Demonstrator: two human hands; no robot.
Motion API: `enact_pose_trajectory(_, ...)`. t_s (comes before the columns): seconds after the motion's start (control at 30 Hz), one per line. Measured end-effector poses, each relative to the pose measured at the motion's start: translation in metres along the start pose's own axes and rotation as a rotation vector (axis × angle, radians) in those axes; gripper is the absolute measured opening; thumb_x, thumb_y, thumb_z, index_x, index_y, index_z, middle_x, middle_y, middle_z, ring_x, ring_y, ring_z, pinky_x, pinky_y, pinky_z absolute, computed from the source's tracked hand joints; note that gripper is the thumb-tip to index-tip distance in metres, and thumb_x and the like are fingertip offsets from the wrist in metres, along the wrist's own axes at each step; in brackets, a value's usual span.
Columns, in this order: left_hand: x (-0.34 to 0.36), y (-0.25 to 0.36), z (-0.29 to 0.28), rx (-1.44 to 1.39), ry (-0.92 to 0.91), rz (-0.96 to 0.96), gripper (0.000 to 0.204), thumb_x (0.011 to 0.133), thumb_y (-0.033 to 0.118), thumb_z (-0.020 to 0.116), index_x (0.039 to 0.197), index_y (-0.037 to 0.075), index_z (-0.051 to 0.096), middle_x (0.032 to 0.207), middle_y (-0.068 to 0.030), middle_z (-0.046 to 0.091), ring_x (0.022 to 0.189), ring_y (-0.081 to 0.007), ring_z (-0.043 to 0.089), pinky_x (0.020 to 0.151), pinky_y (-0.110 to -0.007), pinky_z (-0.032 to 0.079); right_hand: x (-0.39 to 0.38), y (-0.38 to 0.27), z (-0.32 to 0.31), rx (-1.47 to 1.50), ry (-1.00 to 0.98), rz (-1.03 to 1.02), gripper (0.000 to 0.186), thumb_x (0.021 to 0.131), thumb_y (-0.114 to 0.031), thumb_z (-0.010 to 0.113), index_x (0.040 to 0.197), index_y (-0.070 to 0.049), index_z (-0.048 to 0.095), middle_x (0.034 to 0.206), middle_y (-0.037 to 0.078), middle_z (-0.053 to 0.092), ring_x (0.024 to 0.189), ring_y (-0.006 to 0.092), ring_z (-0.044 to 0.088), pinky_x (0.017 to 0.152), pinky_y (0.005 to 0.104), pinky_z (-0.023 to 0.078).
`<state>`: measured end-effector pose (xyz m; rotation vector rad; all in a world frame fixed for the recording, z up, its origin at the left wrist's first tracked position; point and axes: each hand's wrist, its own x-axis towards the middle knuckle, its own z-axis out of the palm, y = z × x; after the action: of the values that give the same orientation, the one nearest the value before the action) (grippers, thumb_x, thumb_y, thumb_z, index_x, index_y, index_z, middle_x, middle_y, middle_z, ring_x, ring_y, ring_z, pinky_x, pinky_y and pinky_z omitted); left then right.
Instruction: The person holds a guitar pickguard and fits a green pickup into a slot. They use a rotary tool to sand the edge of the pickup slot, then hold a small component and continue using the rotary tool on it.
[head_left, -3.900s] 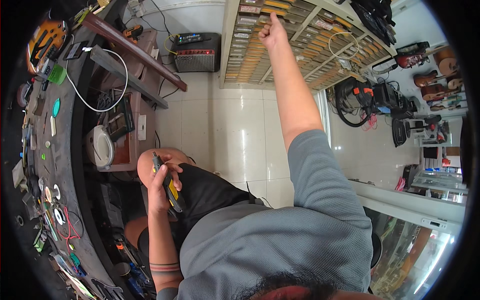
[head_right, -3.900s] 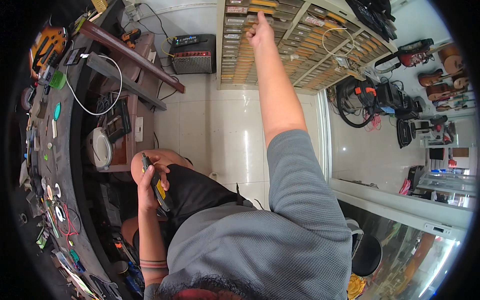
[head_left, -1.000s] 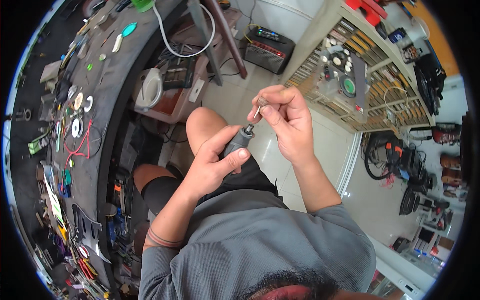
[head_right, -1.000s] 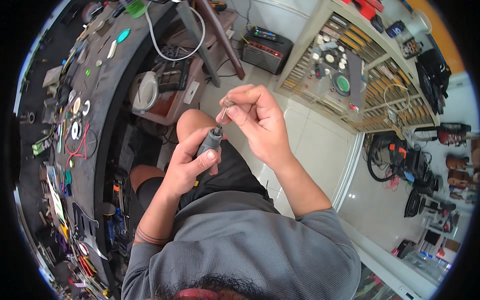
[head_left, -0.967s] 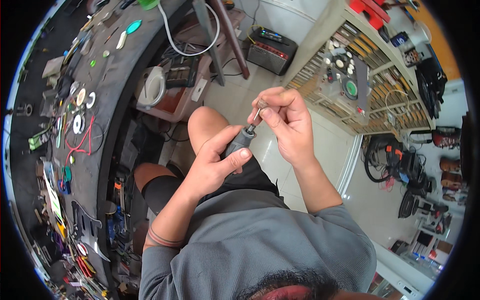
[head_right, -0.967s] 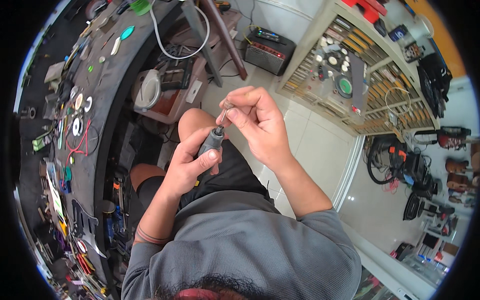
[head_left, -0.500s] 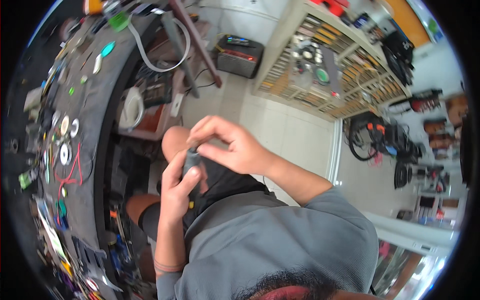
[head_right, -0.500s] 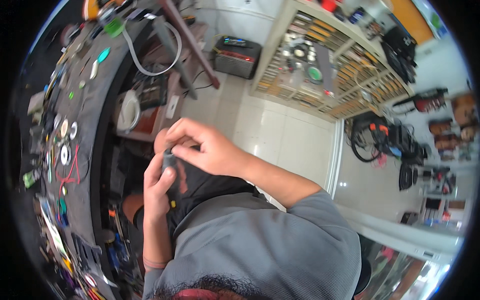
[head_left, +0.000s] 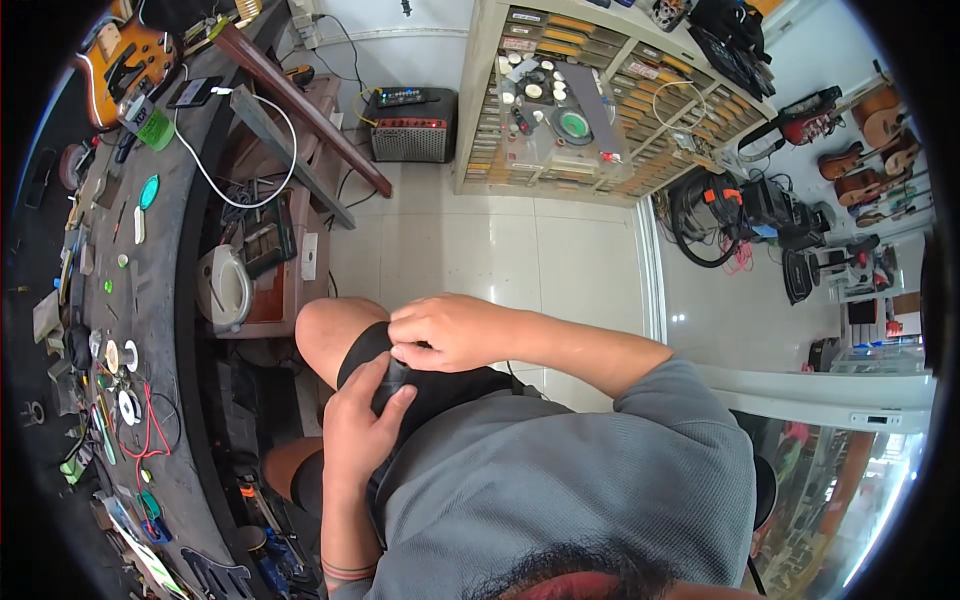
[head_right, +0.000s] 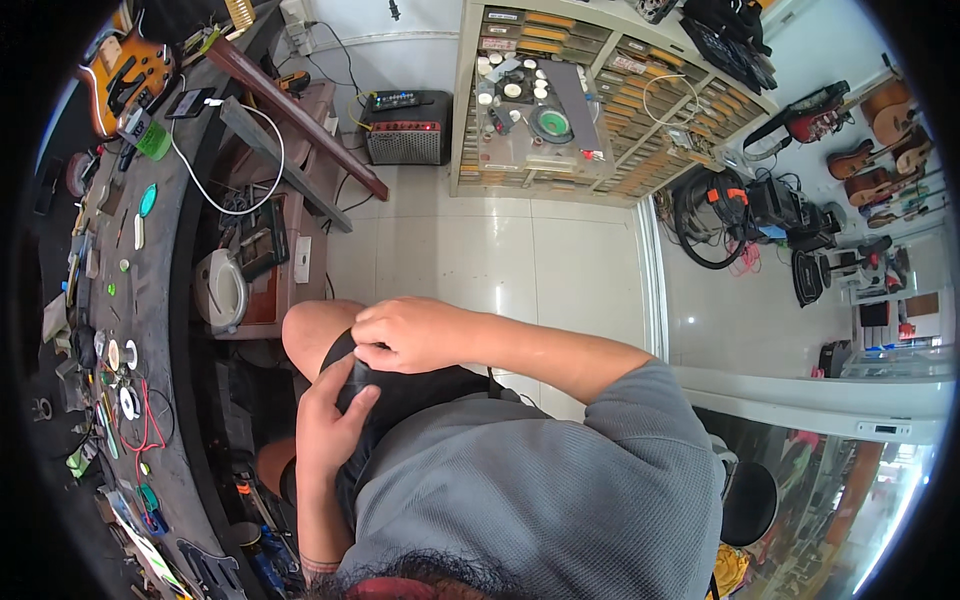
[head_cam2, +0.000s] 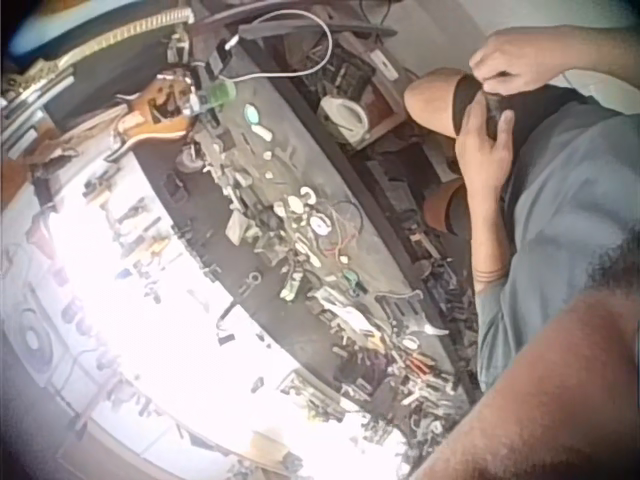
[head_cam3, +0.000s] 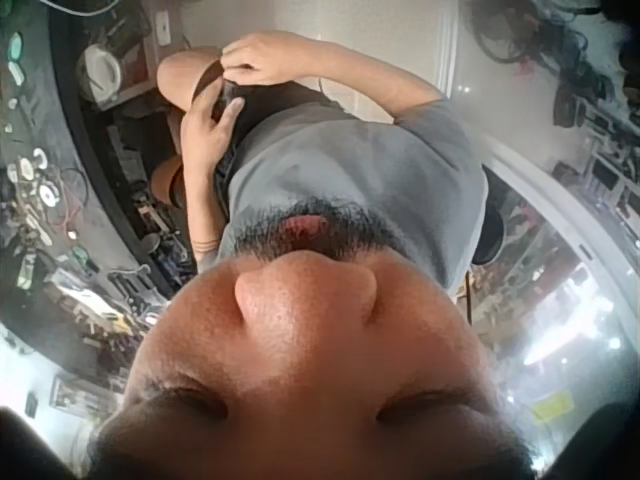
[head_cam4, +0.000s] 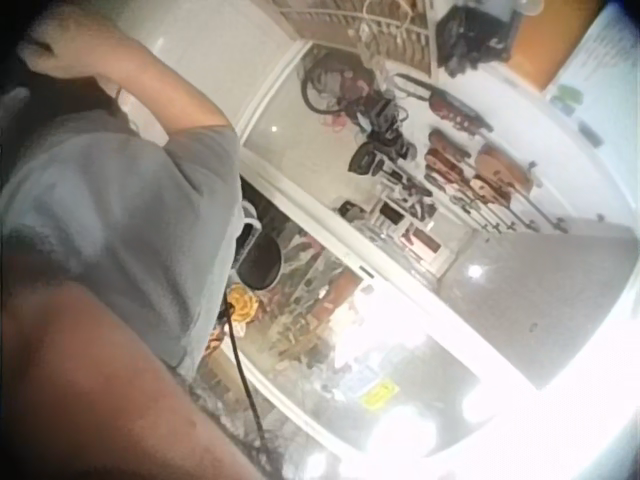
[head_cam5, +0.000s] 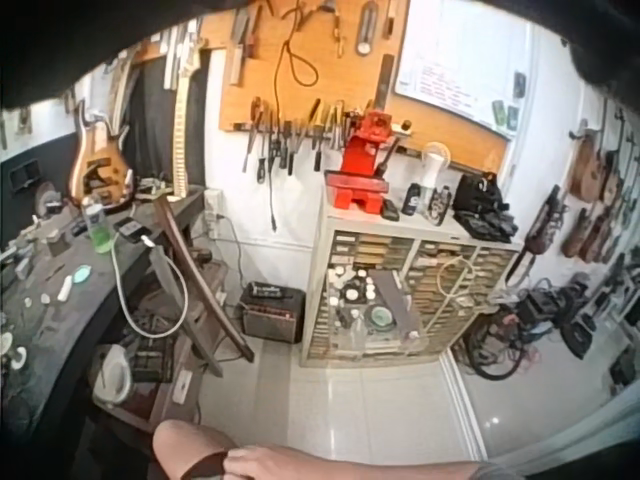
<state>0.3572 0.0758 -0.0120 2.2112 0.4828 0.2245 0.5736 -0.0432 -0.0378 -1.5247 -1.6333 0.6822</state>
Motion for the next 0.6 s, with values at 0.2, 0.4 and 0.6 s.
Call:
enact_pose_trajectory(0.2,0.013,0.008,0.003,0.112,0.008,0.090,0.042,0.093,0.024,0.081,0.130,0.007,0.072,0.101,-0.0174,0.073,0.092,-0.0426,0.073,0.077,-0.049,0.058,-0.012,-0.007,-0.025,0.103,-0.085,0.119,0.014,0.097,-0.016,0.074,0.105,-0.008,0.065,0.086,0.009,0.064,0.077,0.0342,0.065,0.072,0.0458,0.052)
enact_pose_trajectory(0.4,0.022,0.015,-0.001,0.140,-0.099,0.040,0.041,0.092,0.026,0.082,0.127,0.006,0.072,0.096,-0.0150,0.072,0.084,-0.0397,0.072,0.072,-0.048,0.057,-0.013,0.007,-0.028,-0.193,-0.078,-0.136,0.018,0.086,-0.011,0.074,0.101,-0.008,0.063,0.092,0.006,0.064,0.088,0.0282,0.066,0.084,0.0421,0.049)
enact_pose_trajectory(0.6,0.020,0.010,0.002,0.217,-0.095,0.083,0.044,0.089,0.024,0.085,0.128,0.006,0.073,0.097,-0.0141,0.073,0.081,-0.0382,0.072,0.071,-0.047,0.058,-0.014,0.020,-0.017,-0.189,-0.058,-0.197,0.014,0.088,-0.013,0.072,0.096,-0.008,0.063,0.089,0.006,0.063,0.084,0.0280,0.064,0.082,0.0409,0.047)
